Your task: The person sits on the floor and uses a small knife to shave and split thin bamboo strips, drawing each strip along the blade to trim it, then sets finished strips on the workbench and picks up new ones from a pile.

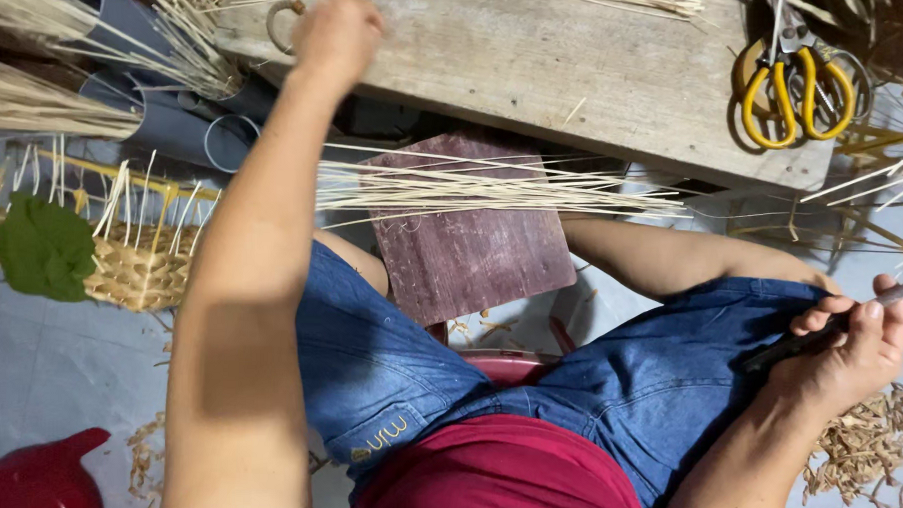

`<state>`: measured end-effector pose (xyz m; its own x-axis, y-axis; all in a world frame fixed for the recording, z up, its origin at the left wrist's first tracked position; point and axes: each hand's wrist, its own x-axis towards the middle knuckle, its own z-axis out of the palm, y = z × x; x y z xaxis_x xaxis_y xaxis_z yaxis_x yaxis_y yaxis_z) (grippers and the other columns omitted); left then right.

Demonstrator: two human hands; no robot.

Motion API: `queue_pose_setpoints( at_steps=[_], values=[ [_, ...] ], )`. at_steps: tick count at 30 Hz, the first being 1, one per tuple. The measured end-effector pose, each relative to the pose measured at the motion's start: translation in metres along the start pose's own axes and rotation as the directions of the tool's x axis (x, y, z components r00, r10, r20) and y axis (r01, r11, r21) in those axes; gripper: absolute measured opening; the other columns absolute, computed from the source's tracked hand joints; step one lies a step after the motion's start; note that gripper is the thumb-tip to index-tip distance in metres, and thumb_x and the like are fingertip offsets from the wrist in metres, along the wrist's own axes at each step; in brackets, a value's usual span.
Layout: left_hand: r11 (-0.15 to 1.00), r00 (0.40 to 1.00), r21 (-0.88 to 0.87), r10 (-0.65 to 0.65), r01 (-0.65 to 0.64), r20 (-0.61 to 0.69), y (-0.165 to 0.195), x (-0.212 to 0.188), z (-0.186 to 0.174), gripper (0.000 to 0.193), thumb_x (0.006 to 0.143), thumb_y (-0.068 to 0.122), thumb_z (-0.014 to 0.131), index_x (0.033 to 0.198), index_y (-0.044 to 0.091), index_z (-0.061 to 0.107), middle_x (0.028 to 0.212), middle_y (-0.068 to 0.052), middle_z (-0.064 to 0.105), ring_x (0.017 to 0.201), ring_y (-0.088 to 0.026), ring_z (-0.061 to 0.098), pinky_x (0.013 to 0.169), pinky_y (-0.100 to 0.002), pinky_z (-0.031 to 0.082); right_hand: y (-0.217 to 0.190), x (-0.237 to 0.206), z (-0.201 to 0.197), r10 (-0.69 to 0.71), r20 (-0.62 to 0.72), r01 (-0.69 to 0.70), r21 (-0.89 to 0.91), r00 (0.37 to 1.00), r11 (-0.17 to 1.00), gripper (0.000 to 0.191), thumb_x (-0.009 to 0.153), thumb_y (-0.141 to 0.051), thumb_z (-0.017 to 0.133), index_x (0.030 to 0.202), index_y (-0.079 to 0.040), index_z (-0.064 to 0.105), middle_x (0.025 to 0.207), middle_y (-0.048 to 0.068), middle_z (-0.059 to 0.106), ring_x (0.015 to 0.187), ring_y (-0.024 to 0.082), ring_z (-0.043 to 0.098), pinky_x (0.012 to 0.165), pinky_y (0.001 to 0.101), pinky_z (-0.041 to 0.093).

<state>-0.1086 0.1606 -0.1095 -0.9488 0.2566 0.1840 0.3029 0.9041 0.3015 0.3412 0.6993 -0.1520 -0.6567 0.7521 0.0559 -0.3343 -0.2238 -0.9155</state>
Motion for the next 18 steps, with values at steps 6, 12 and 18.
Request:
queue_pose_setpoints(
  at_steps=[6, 12, 18],
  values=[
    [0.988, 0.974, 0.065, -0.127, 0.141, -0.187, -0.065, 0.031, -0.019, 0.013, 0.088, 0.014, 0.070, 0.092, 0.020, 0.081, 0.089, -0.016, 0.075, 0.083, -0.038, 0.071, 0.071, -0.050, 0.055, 0.002, 0.000, 0.008, -0.022, -0.033, 0.019, -0.079, 0.999, 0.997, 0.019, 0.123, -0.006, 0.055, 0.140, 0.002, 0.052, 0.093, 0.015, 0.066, 0.069, 0.019, 0.059, 0.060, 0.0267, 0.047],
    [0.984, 0.972, 0.033, -0.165, 0.173, -0.168, -0.090, 0.034, -0.025, 0.007, 0.090, 0.024, 0.079, 0.094, 0.019, 0.082, 0.091, -0.016, 0.075, 0.084, -0.037, 0.072, 0.075, -0.048, 0.055, 0.007, 0.002, 0.017, -0.064, -0.017, 0.061, -0.138, 0.998, 0.989, 0.016, 0.125, -0.004, 0.053, 0.138, 0.003, 0.052, 0.091, 0.015, 0.064, 0.067, 0.018, 0.058, 0.059, 0.0259, 0.046],
    [0.904, 0.935, 0.273, -0.353, 0.329, 0.043, -0.084, 0.051, -0.017, 0.054, 0.076, 0.051, 0.090, 0.098, 0.004, 0.076, 0.108, -0.022, 0.072, 0.099, -0.036, 0.069, 0.081, -0.047, 0.054, 0.011, 0.001, 0.019, -0.088, -0.027, 0.083, -0.142, 0.996, 0.986, 0.018, 0.123, -0.002, 0.049, 0.139, 0.006, 0.052, 0.091, 0.014, 0.060, 0.070, 0.019, 0.057, 0.061, 0.0266, 0.046]
  ],
)
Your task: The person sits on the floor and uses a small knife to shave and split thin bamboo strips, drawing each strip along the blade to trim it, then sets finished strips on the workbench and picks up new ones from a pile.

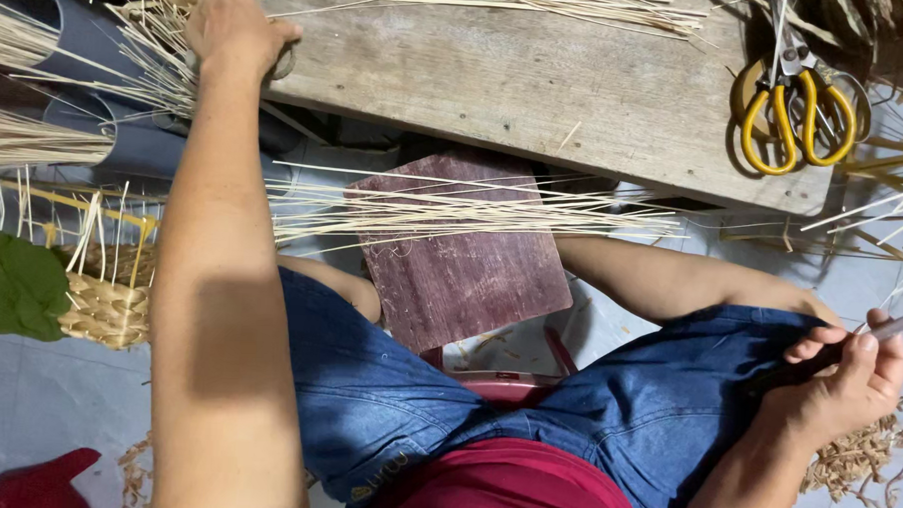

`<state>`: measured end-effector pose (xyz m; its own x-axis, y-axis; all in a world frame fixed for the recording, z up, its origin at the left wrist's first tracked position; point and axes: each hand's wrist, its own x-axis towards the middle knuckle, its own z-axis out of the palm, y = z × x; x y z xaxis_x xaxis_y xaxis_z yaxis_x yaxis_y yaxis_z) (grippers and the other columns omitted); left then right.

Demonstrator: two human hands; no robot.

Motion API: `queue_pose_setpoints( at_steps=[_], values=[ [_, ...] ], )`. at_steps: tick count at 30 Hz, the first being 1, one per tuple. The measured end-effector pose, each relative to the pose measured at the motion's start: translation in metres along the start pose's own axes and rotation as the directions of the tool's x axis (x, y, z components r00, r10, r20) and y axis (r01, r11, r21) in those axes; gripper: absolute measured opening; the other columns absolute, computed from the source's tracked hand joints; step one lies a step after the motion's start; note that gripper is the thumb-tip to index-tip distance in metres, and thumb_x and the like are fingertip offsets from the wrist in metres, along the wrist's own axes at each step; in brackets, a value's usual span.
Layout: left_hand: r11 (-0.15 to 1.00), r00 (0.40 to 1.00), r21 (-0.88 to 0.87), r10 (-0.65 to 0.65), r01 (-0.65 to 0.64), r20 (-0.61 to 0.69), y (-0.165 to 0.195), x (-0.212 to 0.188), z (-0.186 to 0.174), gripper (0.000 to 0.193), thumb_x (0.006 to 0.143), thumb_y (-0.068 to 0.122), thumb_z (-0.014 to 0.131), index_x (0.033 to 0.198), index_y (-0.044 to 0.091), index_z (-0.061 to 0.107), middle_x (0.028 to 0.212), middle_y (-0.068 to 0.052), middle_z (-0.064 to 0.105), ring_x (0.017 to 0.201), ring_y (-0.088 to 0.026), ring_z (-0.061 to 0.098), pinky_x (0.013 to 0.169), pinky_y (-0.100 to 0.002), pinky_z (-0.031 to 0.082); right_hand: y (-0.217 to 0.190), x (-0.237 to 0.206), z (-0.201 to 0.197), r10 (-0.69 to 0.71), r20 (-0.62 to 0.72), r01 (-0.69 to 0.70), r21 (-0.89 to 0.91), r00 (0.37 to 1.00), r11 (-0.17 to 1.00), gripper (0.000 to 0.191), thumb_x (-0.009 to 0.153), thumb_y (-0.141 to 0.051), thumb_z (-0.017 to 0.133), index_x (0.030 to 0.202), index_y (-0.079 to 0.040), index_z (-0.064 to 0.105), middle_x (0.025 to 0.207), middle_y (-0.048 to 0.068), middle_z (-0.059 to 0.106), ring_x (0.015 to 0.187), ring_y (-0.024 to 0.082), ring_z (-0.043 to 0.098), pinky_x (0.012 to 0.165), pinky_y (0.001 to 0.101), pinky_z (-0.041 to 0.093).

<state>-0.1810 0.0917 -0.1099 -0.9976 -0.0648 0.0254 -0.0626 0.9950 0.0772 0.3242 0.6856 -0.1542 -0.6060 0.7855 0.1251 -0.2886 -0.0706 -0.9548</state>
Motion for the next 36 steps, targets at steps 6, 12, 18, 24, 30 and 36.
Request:
queue_pose_setpoints(
  at_steps=[6, 12, 18, 24, 30, 36],
  values=[
    [0.991, 0.991, -0.053, -0.116, 0.120, 0.070, 0.001, 0.002, 0.006, 0.057, 0.071, 0.046, 0.091, 0.106, 0.005, 0.073, 0.116, -0.019, 0.070, 0.106, -0.034, 0.067, 0.086, -0.046, 0.053, 0.003, 0.002, -0.005, -0.017, 0.011, 0.017, -0.008, 1.000, 1.000, 0.015, 0.127, -0.003, 0.050, 0.138, 0.006, 0.052, 0.090, 0.015, 0.061, 0.067, 0.019, 0.056, 0.060, 0.0274, 0.046],
    [0.976, 0.995, -0.196, -0.094, 0.099, 0.033, -0.010, 0.001, -0.003, 0.032, 0.079, 0.038, 0.087, 0.093, 0.010, 0.078, 0.102, -0.015, 0.074, 0.096, -0.033, 0.070, 0.082, -0.044, 0.054, 0.004, 0.001, -0.008, -0.002, -0.007, 0.002, 0.021, 1.000, 1.000, 0.016, 0.126, -0.003, 0.050, 0.139, 0.006, 0.051, 0.090, 0.015, 0.061, 0.067, 0.019, 0.056, 0.060, 0.0269, 0.046],
    [0.914, 0.980, -0.401, -0.137, 0.070, -0.142, -0.020, -0.011, -0.017, 0.019, 0.082, 0.027, 0.083, 0.078, 0.009, 0.077, 0.078, -0.010, 0.074, 0.071, -0.027, 0.072, 0.070, -0.041, 0.056, 0.003, -0.001, -0.010, -0.022, 0.016, 0.022, 0.014, 1.000, 1.000, 0.019, 0.124, -0.005, 0.049, 0.139, 0.006, 0.051, 0.090, 0.015, 0.061, 0.068, 0.020, 0.057, 0.061, 0.0276, 0.046],
    [0.782, 0.985, -0.601, -0.159, 0.163, 0.060, -0.024, -0.015, -0.025, 0.015, 0.090, 0.011, 0.072, 0.077, 0.008, 0.077, 0.069, -0.003, 0.074, 0.056, -0.007, 0.068, 0.056, -0.026, 0.056, 0.004, -0.002, -0.008, -0.029, 0.024, 0.028, 0.038, 0.999, 0.999, 0.016, 0.126, -0.004, 0.050, 0.139, 0.006, 0.050, 0.090, 0.015, 0.061, 0.068, 0.020, 0.057, 0.061, 0.0279, 0.046],
    [0.657, 0.978, -0.754, 0.154, 0.008, 0.144, -0.010, -0.020, -0.037, 0.009, 0.098, 0.009, 0.073, 0.100, 0.003, 0.078, 0.085, -0.006, 0.077, 0.068, -0.007, 0.072, 0.059, -0.023, 0.057, 0.003, -0.002, -0.005, -0.042, 0.037, 0.041, 0.024, 0.998, 0.999, 0.016, 0.126, -0.004, 0.050, 0.138, 0.006, 0.051, 0.090, 0.015, 0.062, 0.067, 0.019, 0.057, 0.061, 0.0277, 0.047],
    [0.657, 0.838, -0.620, 0.546, -0.429, -0.001, 0.023, -0.017, -0.017, 0.034, 0.091, 0.023, 0.088, 0.117, 0.006, 0.074, 0.101, -0.011, 0.077, 0.091, -0.023, 0.074, 0.077, -0.037, 0.059, 0.003, -0.002, -0.004, -0.043, 0.015, 0.043, 0.021, 0.999, 0.999, 0.016, 0.125, -0.004, 0.051, 0.138, 0.005, 0.051, 0.092, 0.017, 0.065, 0.066, 0.019, 0.057, 0.060, 0.0273, 0.047]
  ],
)
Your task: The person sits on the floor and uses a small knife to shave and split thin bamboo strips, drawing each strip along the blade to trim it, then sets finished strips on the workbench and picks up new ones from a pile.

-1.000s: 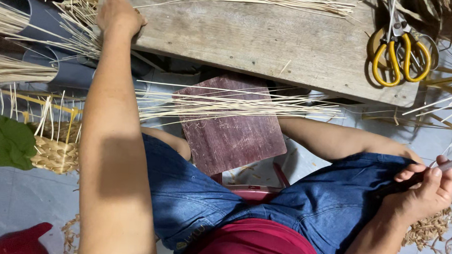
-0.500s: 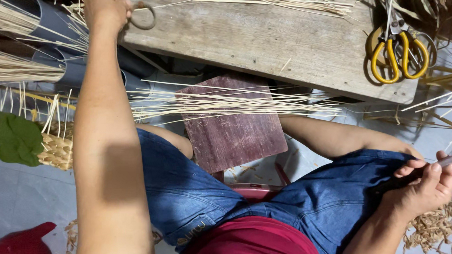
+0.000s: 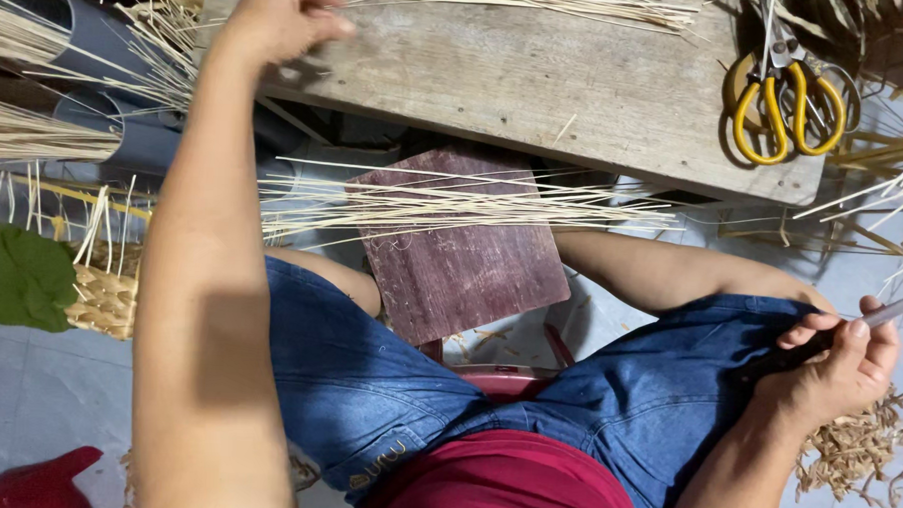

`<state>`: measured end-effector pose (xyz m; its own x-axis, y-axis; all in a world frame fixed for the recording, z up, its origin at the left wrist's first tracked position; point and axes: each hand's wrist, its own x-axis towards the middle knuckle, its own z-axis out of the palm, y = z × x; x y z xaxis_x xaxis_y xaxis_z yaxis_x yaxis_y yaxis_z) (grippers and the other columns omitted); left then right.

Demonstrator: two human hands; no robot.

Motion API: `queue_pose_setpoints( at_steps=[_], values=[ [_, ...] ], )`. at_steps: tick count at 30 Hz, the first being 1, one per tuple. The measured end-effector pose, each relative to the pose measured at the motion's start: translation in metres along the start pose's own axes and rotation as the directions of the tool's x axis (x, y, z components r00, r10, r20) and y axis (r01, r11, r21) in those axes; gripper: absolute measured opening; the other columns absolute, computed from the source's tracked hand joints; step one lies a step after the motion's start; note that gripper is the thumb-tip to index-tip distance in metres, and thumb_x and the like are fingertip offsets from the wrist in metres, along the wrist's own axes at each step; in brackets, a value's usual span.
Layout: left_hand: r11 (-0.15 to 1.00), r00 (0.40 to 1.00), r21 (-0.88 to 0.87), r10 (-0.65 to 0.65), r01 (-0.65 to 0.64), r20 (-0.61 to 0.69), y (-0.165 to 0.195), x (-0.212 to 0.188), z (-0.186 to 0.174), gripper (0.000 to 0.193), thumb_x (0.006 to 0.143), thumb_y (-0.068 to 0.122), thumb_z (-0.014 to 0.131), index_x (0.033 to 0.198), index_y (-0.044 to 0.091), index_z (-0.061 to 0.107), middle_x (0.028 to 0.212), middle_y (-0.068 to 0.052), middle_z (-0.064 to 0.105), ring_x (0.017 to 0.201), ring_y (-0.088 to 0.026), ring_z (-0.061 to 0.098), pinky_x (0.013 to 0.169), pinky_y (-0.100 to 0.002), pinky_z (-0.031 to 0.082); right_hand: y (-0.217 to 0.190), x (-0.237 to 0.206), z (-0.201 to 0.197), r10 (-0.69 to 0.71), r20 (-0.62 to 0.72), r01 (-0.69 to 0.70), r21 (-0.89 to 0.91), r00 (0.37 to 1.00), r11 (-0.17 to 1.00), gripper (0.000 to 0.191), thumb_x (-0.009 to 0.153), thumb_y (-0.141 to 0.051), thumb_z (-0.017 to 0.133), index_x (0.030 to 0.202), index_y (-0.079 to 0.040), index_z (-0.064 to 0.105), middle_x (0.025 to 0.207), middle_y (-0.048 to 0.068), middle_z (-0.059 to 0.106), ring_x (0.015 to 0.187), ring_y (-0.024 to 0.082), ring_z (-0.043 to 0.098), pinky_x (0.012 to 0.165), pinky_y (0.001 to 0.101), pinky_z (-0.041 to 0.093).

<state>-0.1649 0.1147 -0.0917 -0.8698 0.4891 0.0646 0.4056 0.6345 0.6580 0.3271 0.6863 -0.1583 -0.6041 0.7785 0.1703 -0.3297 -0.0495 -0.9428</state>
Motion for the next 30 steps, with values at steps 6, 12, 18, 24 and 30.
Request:
queue_pose_setpoints(
  at_steps=[6, 12, 18, 24, 30],
  values=[
    [0.816, 0.928, 0.461, -0.230, 0.348, -0.293, -0.031, -0.022, 0.014, 0.034, 0.075, 0.029, 0.089, 0.100, 0.011, 0.076, 0.113, -0.021, 0.065, 0.100, -0.043, 0.064, 0.080, -0.054, 0.051, 0.000, 0.000, -0.002, -0.003, 0.004, 0.003, 0.012, 1.000, 1.000, 0.017, 0.125, -0.006, 0.051, 0.138, 0.005, 0.051, 0.092, 0.017, 0.066, 0.067, 0.019, 0.058, 0.060, 0.0275, 0.048],
    [0.773, 0.949, 0.564, -0.161, 0.291, -0.270, -0.040, -0.024, 0.022, 0.015, 0.096, 0.029, 0.078, 0.106, 0.017, 0.077, 0.118, -0.019, 0.064, 0.107, -0.042, 0.064, 0.088, -0.054, 0.050, 0.002, 0.001, -0.003, -0.011, -0.001, 0.011, -0.007, 1.000, 1.000, 0.018, 0.125, -0.006, 0.053, 0.138, 0.006, 0.051, 0.092, 0.017, 0.065, 0.066, 0.019, 0.057, 0.060, 0.0277, 0.048],
    [0.762, 0.902, 0.545, -0.430, 0.349, 0.024, -0.041, -0.027, -0.009, 0.015, 0.083, 0.030, 0.082, 0.095, 0.022, 0.078, 0.108, -0.013, 0.075, 0.103, -0.036, 0.069, 0.091, -0.049, 0.054, 0.001, 0.001, -0.002, -0.016, 0.011, 0.016, -0.017, 1.000, 1.000, 0.017, 0.127, -0.006, 0.053, 0.139, 0.006, 0.051, 0.092, 0.017, 0.064, 0.067, 0.019, 0.057, 0.062, 0.0275, 0.048],
    [0.821, 0.939, 0.470, -0.221, 0.325, -0.264, -0.039, -0.010, -0.002, 0.012, 0.105, 0.030, 0.074, 0.102, 0.019, 0.079, 0.107, -0.013, 0.074, 0.100, -0.036, 0.069, 0.085, -0.049, 0.052, -0.002, 0.000, 0.005, 0.008, -0.013, -0.009, -0.020, 1.000, 1.000, 0.018, 0.125, -0.007, 0.052, 0.138, 0.006, 0.050, 0.092, 0.017, 0.065, 0.066, 0.019, 0.057, 0.059, 0.0269, 0.047],
    [0.929, 0.938, 0.307, -0.101, 0.208, -0.331, -0.019, 0.017, 0.042, 0.014, 0.088, 0.016, 0.083, 0.099, 0.013, 0.075, 0.114, -0.009, 0.071, 0.103, -0.034, 0.066, 0.086, -0.049, 0.051, -0.006, 0.000, 0.012, -0.006, 0.002, 0.006, -0.039, 1.000, 0.999, 0.017, 0.125, -0.006, 0.052, 0.138, 0.006, 0.050, 0.092, 0.017, 0.065, 0.065, 0.019, 0.057, 0.061, 0.0272, 0.048]
  ],
)
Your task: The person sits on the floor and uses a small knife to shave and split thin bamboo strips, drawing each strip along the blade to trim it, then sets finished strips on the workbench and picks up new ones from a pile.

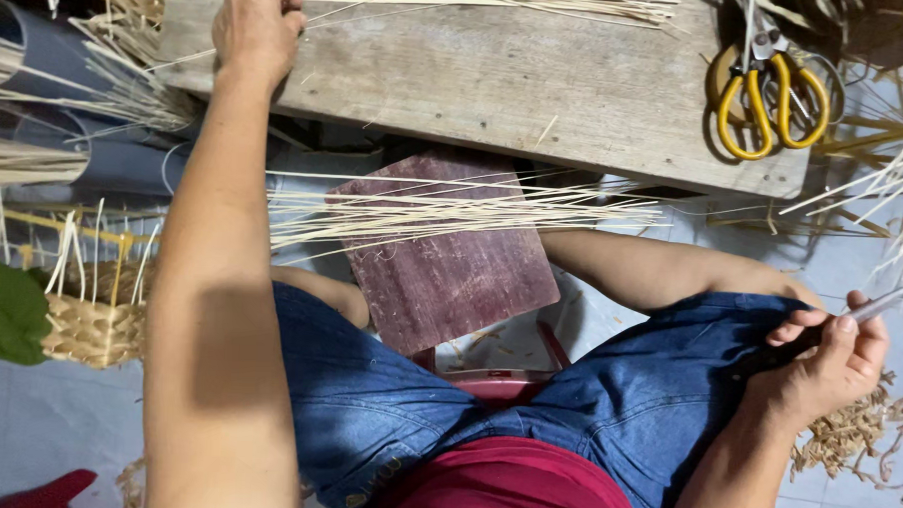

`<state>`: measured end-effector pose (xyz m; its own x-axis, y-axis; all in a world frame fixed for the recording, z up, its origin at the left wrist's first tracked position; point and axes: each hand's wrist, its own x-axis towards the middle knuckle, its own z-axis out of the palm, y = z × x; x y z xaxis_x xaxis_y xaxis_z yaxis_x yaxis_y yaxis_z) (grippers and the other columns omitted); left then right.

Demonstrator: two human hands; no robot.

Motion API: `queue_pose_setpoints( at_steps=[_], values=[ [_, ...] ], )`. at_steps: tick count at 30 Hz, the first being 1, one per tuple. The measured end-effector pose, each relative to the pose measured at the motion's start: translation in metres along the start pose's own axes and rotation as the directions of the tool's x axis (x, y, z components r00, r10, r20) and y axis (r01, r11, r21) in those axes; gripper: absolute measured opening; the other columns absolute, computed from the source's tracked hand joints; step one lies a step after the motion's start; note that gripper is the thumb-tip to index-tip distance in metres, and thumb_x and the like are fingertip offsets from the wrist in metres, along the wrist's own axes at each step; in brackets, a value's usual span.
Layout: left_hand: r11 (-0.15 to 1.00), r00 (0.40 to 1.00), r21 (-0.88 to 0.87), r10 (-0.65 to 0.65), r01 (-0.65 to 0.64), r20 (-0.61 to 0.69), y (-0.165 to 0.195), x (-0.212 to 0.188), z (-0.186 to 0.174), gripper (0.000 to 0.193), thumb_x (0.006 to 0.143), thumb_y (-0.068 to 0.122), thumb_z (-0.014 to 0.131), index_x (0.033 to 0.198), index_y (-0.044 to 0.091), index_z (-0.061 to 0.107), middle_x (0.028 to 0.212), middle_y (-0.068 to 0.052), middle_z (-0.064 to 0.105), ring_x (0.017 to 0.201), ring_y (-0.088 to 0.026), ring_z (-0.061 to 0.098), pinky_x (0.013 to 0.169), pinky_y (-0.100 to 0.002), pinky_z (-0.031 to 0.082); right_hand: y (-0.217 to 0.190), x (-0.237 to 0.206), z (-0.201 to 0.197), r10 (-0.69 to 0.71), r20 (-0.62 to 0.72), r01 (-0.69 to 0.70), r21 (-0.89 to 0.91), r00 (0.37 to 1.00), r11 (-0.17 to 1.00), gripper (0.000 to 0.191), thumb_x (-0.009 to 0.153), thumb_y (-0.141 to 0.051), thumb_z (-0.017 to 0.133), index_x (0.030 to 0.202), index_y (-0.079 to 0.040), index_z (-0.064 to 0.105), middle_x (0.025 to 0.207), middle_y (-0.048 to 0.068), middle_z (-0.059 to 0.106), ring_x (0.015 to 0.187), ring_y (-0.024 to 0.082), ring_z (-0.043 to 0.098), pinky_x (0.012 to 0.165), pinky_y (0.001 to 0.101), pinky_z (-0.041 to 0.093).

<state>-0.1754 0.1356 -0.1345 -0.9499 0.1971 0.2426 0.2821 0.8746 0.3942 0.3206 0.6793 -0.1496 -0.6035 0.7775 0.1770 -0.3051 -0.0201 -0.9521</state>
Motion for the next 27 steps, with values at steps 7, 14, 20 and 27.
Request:
queue_pose_setpoints(
  at_steps=[7, 14, 20, 27],
  values=[
    [0.988, 0.996, 0.140, 0.061, -0.069, 0.060, 0.010, 0.020, 0.020, 0.011, 0.093, 0.013, 0.076, 0.099, 0.006, 0.070, 0.128, -0.018, 0.059, 0.114, -0.040, 0.059, 0.090, -0.053, 0.047, -0.002, 0.000, 0.005, 0.006, -0.004, -0.007, -0.033, 1.000, 0.999, 0.016, 0.125, -0.005, 0.051, 0.137, 0.006, 0.051, 0.091, 0.017, 0.066, 0.063, 0.018, 0.056, 0.061, 0.0262, 0.048],
    [0.947, 0.966, 0.216, 0.254, -0.237, -0.056, 0.011, 0.024, 0.034, 0.024, 0.097, 0.001, 0.060, 0.120, -0.005, 0.060, 0.120, -0.026, 0.063, 0.111, -0.043, 0.061, 0.091, -0.052, 0.049, -0.001, 0.000, 0.007, 0.009, -0.020, -0.009, -0.029, 1.000, 1.000, 0.016, 0.124, -0.005, 0.052, 0.136, 0.006, 0.051, 0.090, 0.016, 0.065, 0.063, 0.017, 0.056, 0.060, 0.0261, 0.047],
    [0.973, 0.965, 0.079, 0.224, -0.215, -0.135, 0.024, 0.030, 0.033, 0.012, 0.100, 0.011, 0.069, 0.106, 0.001, 0.068, 0.102, -0.024, 0.069, 0.098, -0.045, 0.065, 0.082, -0.054, 0.050, -0.001, 0.000, 0.007, 0.005, -0.012, -0.005, -0.018, 1.000, 1.000, 0.016, 0.124, -0.005, 0.052, 0.136, 0.005, 0.051, 0.091, 0.017, 0.066, 0.064, 0.018, 0.057, 0.060, 0.0263, 0.048],
    [0.969, 0.954, -0.037, 0.232, -0.243, -0.189, 0.052, 0.029, 0.035, 0.013, 0.102, 0.017, 0.073, 0.112, 0.009, 0.070, 0.103, -0.021, 0.070, 0.092, -0.045, 0.065, 0.077, -0.054, 0.051, 0.000, -0.001, 0.004, 0.002, -0.012, -0.002, -0.011, 1.000, 1.000, 0.016, 0.124, -0.005, 0.051, 0.136, 0.006, 0.051, 0.091, 0.017, 0.065, 0.064, 0.018, 0.057, 0.060, 0.0264, 0.048]
  ],
)
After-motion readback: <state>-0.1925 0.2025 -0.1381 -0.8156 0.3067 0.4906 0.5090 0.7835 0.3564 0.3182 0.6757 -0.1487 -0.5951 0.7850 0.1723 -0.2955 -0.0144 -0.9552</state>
